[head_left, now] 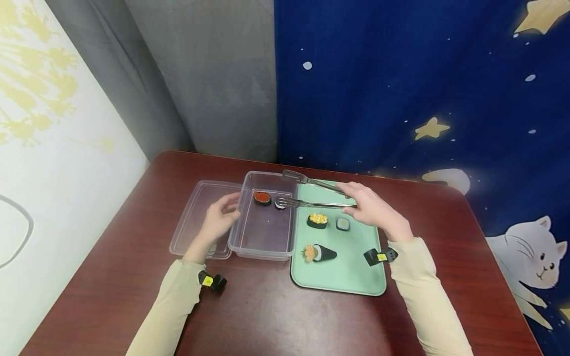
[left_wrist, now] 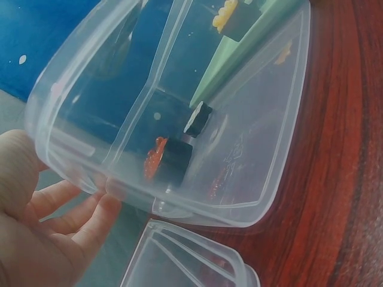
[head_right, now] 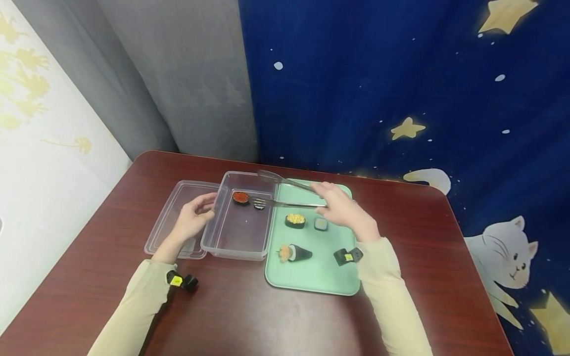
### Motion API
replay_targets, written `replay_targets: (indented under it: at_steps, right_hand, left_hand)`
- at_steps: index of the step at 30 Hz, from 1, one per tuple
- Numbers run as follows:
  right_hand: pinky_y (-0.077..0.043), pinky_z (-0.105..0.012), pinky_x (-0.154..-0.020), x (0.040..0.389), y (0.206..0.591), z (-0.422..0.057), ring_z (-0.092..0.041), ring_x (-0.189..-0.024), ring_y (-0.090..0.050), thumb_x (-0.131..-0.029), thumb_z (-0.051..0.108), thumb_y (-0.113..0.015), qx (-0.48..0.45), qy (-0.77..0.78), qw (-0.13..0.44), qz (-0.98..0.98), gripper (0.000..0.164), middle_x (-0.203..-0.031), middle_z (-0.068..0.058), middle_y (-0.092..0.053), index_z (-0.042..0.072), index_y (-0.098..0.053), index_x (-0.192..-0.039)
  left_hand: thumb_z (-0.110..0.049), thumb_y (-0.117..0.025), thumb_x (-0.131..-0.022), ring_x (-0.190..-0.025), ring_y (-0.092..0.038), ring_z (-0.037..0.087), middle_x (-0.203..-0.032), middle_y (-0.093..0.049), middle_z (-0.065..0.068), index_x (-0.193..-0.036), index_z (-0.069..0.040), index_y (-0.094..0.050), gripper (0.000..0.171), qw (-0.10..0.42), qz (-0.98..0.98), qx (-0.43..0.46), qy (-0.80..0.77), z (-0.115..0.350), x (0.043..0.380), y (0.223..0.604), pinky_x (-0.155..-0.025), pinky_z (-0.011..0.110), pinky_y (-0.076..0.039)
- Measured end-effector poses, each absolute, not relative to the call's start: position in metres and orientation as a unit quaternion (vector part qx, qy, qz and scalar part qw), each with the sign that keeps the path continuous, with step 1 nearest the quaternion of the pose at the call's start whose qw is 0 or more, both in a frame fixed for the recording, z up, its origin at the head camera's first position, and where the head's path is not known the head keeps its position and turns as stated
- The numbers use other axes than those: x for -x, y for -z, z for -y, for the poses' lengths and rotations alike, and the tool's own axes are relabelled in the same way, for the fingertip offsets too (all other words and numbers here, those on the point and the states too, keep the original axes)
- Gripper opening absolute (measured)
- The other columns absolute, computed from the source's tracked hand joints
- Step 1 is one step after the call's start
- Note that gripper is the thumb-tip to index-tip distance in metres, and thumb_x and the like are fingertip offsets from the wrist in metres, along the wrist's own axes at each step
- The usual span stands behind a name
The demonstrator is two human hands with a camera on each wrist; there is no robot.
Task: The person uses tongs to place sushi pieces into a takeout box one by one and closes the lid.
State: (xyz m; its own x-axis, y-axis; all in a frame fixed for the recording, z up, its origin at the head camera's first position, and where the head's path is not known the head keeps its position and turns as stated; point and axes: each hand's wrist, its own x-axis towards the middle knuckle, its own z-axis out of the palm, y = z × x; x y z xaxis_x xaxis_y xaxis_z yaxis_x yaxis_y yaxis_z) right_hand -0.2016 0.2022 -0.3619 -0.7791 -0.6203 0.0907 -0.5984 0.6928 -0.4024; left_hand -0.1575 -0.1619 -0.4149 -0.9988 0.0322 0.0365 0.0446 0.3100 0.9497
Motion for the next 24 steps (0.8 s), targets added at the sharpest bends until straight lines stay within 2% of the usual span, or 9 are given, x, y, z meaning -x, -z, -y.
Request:
replay_targets:
  at_steps: [12,16,24]
  right_hand:
    - [-0.049,-0.050,-0.084,0.172,0.383,-0.244,-0.034,-0.103,-0.055,-0.078,-0.001,-0.071,0.310,0.237,-0.006,-0.921,0.059,-0.124,-0.023,-0.052,-0.007,-0.045,-0.132]
    - [-0.047,-0.053,-0.086,0.163,0.390,-0.256,-0.035,-0.108,-0.053,-0.078,-0.002,-0.070,0.309,0.236,-0.004,-0.921,0.058,-0.124,-0.024,-0.052,-0.008,-0.046,-0.131]
    - [-0.049,-0.051,-0.084,0.153,0.405,-0.268,-0.036,-0.106,-0.054,-0.079,0.000,-0.070,0.295,0.229,0.016,-0.927,0.059,-0.125,-0.025,-0.052,-0.011,-0.045,-0.131]
  left_hand:
    - [0.011,-0.051,-0.081,-0.113,-0.051,0.047,-0.124,-0.051,0.035,-0.130,0.013,-0.045,0.049,0.010,0.805,0.028,0.592,0.163,0.159,0.418,-0.092,0.049,-0.049]
    - [0.011,-0.052,-0.081,-0.113,-0.051,0.047,-0.124,-0.051,0.034,-0.130,0.013,-0.045,0.049,0.009,0.805,0.027,0.593,0.163,0.159,0.418,-0.091,0.049,-0.049]
    - [0.011,-0.052,-0.081,-0.114,-0.051,0.046,-0.124,-0.051,0.034,-0.130,0.013,-0.045,0.049,0.009,0.803,0.027,0.595,0.163,0.159,0.418,-0.092,0.049,-0.048]
